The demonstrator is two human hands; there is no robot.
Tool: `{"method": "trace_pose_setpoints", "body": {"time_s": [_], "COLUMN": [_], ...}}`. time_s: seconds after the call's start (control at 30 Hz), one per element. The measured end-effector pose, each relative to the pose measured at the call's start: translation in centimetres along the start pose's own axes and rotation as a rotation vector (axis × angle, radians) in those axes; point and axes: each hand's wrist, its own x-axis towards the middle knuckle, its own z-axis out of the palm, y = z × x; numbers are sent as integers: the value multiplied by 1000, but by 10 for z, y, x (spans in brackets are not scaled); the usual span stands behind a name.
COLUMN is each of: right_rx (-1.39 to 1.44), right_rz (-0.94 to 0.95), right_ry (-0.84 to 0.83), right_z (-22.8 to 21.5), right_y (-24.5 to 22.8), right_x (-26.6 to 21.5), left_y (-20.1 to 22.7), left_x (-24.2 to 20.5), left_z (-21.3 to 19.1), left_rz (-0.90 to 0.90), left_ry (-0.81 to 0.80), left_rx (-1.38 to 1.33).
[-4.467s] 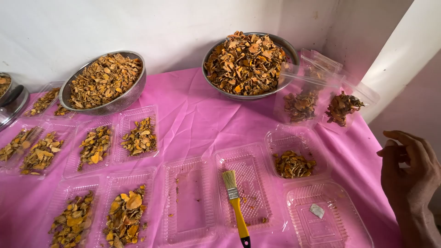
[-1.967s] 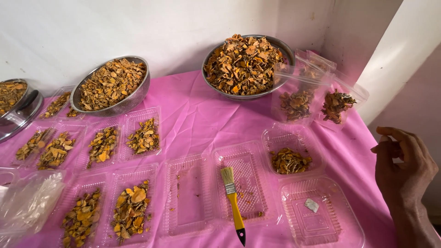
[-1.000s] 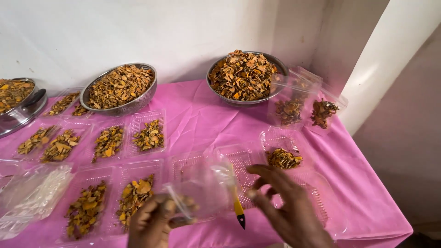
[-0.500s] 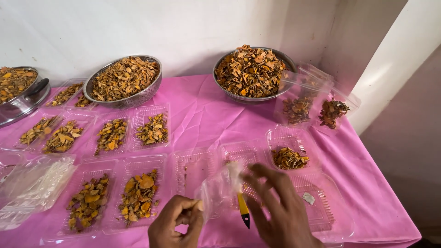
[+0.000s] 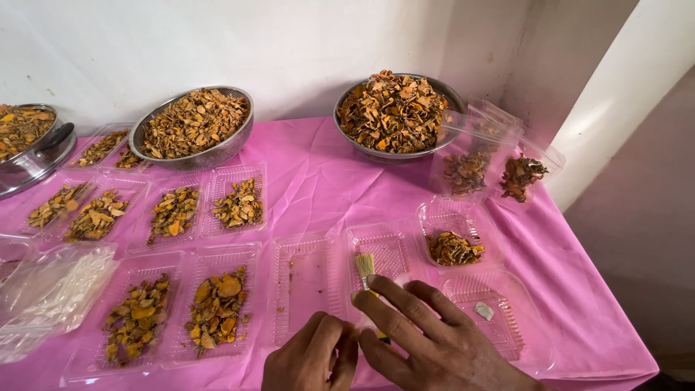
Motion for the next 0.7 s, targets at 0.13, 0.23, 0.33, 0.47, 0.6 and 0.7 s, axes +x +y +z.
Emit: {"method": "trace_pose_setpoints", "body": {"time_s": [0.13, 0.23, 0.33, 0.47, 0.6, 0.7], "right_rx": [-75, -213, -195, -112, 276, 605], "right_rz": [62, 95, 59, 84, 225, 409], "right_ry": [-38, -61, -39, -12, 15, -2], "right_z": [8, 1, -1, 0, 7, 14], "right_y": [-6, -9, -7, -2, -3, -10], "right_x": [-8, -2, 0, 5, -11, -28], "left_y": [1, 15, 30, 35, 6, -43], "left_x": [4, 14, 30, 40, 34, 13], "left_z": [4, -1, -14, -24, -42, -26], "left_rz": [3, 115, 188, 255, 164, 105], "left_ry": [68, 207, 284, 248, -69, -446], "left_rx": [44, 185, 281, 251, -129, -413]}}
